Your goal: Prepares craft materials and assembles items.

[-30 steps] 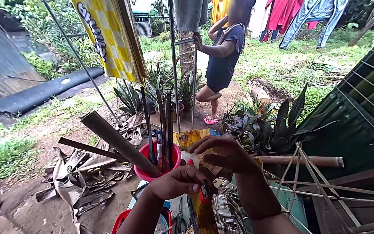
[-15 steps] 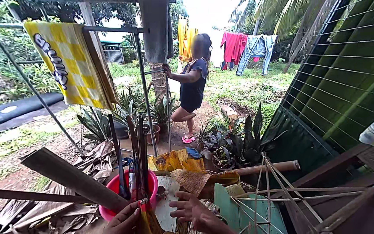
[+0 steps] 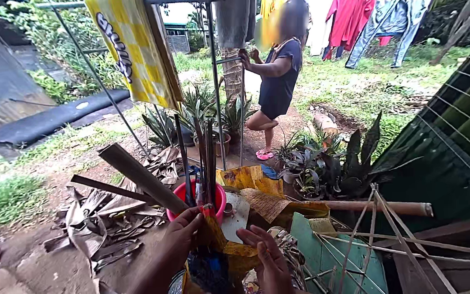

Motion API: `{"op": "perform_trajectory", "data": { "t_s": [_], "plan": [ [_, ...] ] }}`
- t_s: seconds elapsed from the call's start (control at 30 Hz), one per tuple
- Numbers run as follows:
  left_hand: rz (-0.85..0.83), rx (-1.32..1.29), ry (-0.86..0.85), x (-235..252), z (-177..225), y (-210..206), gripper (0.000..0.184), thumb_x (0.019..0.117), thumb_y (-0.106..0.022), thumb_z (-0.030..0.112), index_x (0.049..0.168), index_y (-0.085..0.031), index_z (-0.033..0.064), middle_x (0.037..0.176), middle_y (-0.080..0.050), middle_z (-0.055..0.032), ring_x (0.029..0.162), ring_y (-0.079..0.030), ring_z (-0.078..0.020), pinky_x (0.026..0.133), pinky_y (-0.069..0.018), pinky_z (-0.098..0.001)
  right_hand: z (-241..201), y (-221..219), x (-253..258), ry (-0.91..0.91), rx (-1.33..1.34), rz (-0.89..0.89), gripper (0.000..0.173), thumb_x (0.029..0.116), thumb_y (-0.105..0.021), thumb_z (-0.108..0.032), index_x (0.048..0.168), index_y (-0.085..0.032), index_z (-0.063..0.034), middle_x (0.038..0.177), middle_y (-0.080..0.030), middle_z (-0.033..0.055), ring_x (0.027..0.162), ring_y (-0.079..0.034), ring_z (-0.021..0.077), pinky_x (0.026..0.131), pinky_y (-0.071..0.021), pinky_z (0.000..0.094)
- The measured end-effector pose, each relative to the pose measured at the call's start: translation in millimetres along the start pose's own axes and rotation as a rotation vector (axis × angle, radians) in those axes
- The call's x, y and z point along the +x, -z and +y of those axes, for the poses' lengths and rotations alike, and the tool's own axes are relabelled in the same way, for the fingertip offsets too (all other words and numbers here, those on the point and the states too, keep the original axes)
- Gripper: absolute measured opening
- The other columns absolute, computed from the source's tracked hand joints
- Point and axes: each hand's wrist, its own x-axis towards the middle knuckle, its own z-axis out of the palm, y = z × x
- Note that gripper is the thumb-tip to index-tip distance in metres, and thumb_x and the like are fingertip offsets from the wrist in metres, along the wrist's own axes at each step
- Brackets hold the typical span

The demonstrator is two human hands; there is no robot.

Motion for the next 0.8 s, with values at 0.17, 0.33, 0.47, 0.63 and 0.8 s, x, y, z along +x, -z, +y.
{"op": "perform_trajectory", "data": {
  "t_s": [0.17, 0.33, 0.47, 0.63, 0.8],
  "plan": [
    [0.054, 0.131, -0.076, -0.9, 53.2, -11.7, 0.021, 0.1056, -0.053, 0.009, 0.123, -0.061, 0.001, 0.105, -0.071, -0.0072, 0.093, -0.07, -0.013, 0.082, -0.0593, -0.0305, -9.6, 3.6, 58.0, 0.092, 0.093, 0.001, 0.049, 0.1058, -0.052, -0.039, 0.149, -0.046, -0.0188, 0.131, -0.069, 0.0104, 0.122, -0.066, 0.0302, 0.104, -0.0543, 0.0483],
    [0.017, 0.165, -0.072, -21.4, 93.1, -11.1, 0.025, 0.1042, -0.056, 0.009, 0.128, -0.06, 0.0023, 0.111, -0.07, -0.0104, 0.097, -0.071, -0.0194, 0.085, -0.0614, -0.0367, -17.6, 13.5, 130.8, -0.092, 0.334, -0.046, 0.047, 0.1088, -0.042, -0.023, 0.155, -0.032, -0.0178, 0.131, -0.067, 0.0149, 0.111, -0.071, 0.0363, 0.09, -0.0612, 0.0534],
    [-0.11, 0.011, -0.045, -46.6, 109.1, -7.8, 0.032, 0.1089, -0.044, 0.015, 0.135, -0.059, 0.0044, 0.121, -0.069, -0.0143, 0.106, -0.071, -0.0257, 0.09, -0.0607, -0.0421, -19.5, 7.0, 153.7, -0.336, 0.414, -0.178, 0.046, 0.1105, -0.036, -0.024, 0.156, -0.033, -0.0167, 0.129, -0.069, 0.0107, 0.11, -0.072, 0.0261, 0.09, -0.0618, 0.0413],
    [-0.193, -0.075, -0.243, -55.2, 94.1, -6.5, 0.036, 0.1066, -0.038, 0.009, 0.136, -0.057, 0.0016, 0.113, -0.072, -0.0149, 0.097, -0.074, -0.0238, 0.09, -0.0609, -0.0385, -9.4, -8.5, 152.7, -0.478, 0.438, -0.342, 0.046, 0.1118, -0.027, -0.026, 0.15, -0.047, -0.0117, 0.123, -0.072, 0.0074, 0.107, -0.071, 0.0161, 0.092, -0.0595, 0.0347],
    [-0.093, 0.342, -0.681, -44.7, 82.7, -8.9, 0.035, 0.1062, -0.047, 0.021, 0.135, -0.064, 0.0099, 0.13, -0.064, 0.0013, 0.115, -0.061, -0.008, 0.098, -0.0526, -0.0291, -1.9, -25.7, 153.6, -0.588, 0.54, -0.507, 0.041, 0.1079, -0.043, -0.034, 0.14, -0.062, -0.017, 0.116, -0.073, 0.0074, 0.103, -0.072, 0.0196, 0.091, -0.0602, 0.0433]
  ]
}}
